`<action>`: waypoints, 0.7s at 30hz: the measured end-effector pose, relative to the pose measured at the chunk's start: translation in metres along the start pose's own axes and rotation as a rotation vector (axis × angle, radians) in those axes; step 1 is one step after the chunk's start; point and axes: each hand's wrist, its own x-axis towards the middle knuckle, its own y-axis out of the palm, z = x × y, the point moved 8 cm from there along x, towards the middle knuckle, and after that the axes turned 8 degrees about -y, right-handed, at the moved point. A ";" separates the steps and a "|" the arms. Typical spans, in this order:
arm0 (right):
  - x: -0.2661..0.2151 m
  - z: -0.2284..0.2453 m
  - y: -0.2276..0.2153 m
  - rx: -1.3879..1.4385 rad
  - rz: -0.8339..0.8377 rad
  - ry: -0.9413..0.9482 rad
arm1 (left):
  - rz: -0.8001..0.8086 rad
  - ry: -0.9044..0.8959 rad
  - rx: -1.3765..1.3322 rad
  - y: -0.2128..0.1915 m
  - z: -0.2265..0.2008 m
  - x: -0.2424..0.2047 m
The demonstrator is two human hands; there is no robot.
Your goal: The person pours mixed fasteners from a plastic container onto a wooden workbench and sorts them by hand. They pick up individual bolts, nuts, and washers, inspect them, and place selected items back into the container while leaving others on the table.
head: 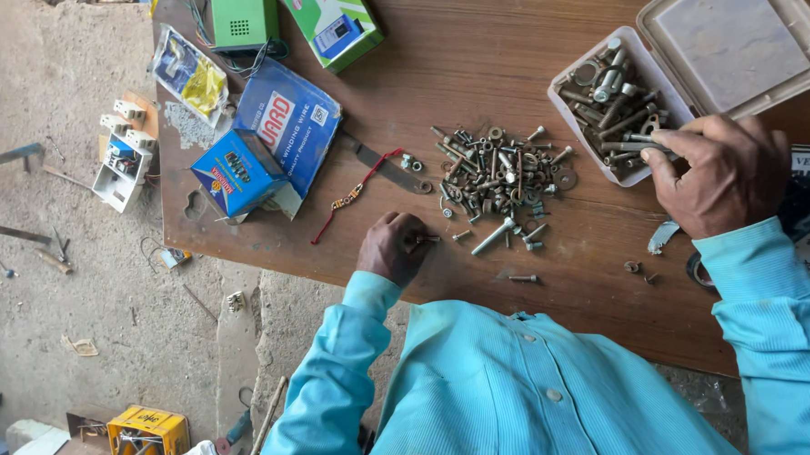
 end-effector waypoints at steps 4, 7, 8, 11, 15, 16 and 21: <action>0.006 0.002 0.008 -0.018 0.041 -0.004 | -0.028 0.060 -0.081 0.012 -0.014 0.002; 0.010 0.010 -0.003 0.031 0.024 -0.006 | -0.013 -0.003 -0.317 0.016 -0.011 0.015; 0.008 0.014 -0.011 0.058 0.003 -0.004 | -0.132 0.032 -0.294 0.006 -0.012 0.020; -0.001 0.033 -0.035 0.199 -0.115 -0.008 | -0.399 0.069 -0.205 -0.019 -0.006 0.039; -0.019 0.070 -0.040 0.491 -0.172 -0.021 | -0.392 -0.006 -0.032 -0.017 0.001 0.064; -0.024 0.083 -0.036 0.515 -0.155 -0.031 | -0.365 -0.010 0.016 -0.014 0.000 0.068; -0.043 0.135 0.011 0.645 0.136 0.033 | -0.291 0.020 -0.076 -0.001 -0.009 0.069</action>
